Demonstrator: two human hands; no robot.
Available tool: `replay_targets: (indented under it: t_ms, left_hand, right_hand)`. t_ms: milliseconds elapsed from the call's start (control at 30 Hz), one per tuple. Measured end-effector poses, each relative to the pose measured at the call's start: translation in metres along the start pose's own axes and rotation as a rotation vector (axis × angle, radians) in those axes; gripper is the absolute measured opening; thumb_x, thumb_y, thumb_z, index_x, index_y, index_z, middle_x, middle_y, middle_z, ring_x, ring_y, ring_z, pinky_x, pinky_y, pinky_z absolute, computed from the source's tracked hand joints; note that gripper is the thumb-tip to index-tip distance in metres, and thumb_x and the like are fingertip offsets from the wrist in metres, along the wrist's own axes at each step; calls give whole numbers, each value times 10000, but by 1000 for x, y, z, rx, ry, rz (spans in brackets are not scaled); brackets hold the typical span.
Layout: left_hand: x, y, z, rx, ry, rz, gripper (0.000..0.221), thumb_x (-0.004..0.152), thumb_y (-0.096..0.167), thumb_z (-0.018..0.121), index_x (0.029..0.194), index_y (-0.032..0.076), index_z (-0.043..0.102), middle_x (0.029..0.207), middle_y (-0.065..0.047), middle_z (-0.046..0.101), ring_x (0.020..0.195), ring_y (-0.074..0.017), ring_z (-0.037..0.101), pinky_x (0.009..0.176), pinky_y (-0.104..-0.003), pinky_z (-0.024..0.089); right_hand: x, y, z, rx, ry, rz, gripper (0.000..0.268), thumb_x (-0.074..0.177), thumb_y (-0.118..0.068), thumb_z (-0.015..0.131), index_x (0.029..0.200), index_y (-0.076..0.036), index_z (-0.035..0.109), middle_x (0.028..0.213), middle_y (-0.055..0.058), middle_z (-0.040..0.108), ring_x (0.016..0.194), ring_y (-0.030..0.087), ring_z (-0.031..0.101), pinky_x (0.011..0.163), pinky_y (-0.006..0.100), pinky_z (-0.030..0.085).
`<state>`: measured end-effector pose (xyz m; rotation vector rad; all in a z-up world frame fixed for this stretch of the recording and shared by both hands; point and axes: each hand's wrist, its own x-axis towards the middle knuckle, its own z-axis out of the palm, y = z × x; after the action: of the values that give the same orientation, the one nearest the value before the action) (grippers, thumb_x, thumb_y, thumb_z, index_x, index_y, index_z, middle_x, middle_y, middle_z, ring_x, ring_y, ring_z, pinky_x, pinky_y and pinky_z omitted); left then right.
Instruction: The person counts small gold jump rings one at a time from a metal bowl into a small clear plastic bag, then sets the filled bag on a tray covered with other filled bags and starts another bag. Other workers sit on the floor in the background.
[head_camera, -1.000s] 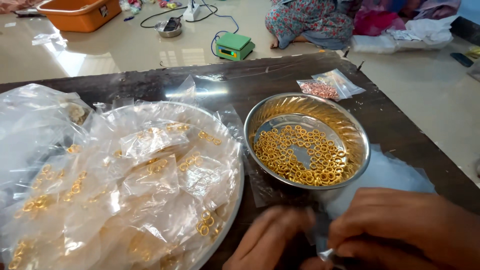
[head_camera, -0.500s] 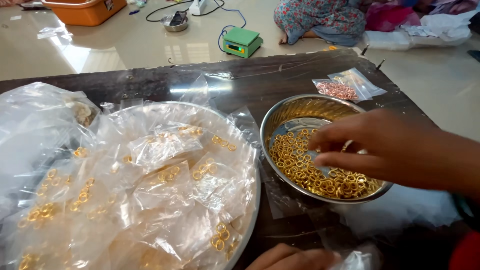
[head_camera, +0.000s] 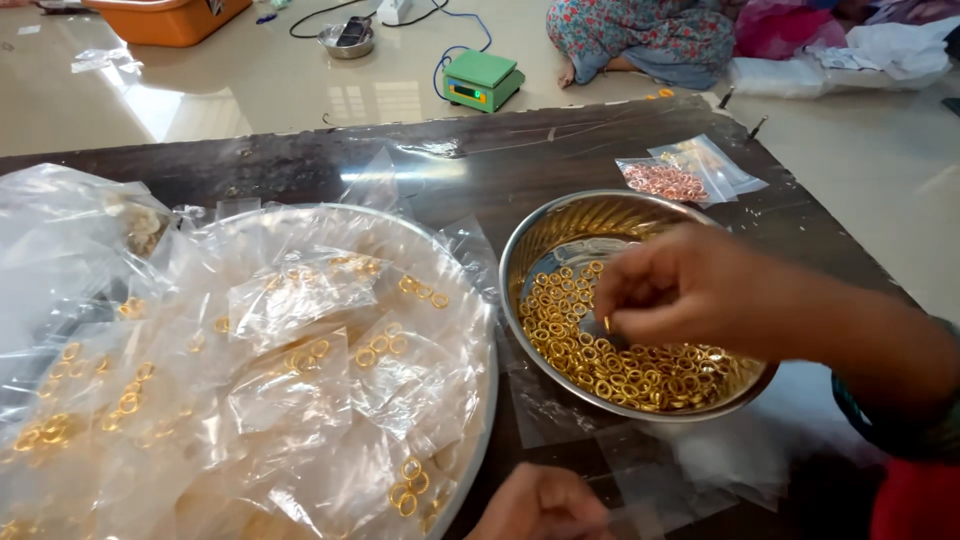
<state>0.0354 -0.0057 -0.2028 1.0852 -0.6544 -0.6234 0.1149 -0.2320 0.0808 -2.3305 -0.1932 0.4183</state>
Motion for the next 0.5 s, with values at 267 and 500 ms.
replay_targets:
  t_ms: [267, 500]
  left_hand:
    - [4, 27, 0, -237, 120, -132, 415, 950, -7, 650, 1341, -15, 512, 1115, -181, 658, 909, -177, 660, 891, -292, 535]
    - [5, 41, 16, -244, 306, -72, 349, 847, -111, 674, 1165, -45, 545, 1005, -149, 673, 826, -176, 717, 813, -291, 609]
  right_hand:
    - [11, 24, -14, 906, 95, 125, 183, 916, -117, 511, 970, 7, 634, 969, 131, 725, 862, 173, 686, 733, 308, 543]
    - [-2, -14, -7, 856, 102, 172, 342, 959, -250, 488, 1029, 35, 665, 941, 119, 715, 852, 186, 715, 775, 300, 602]
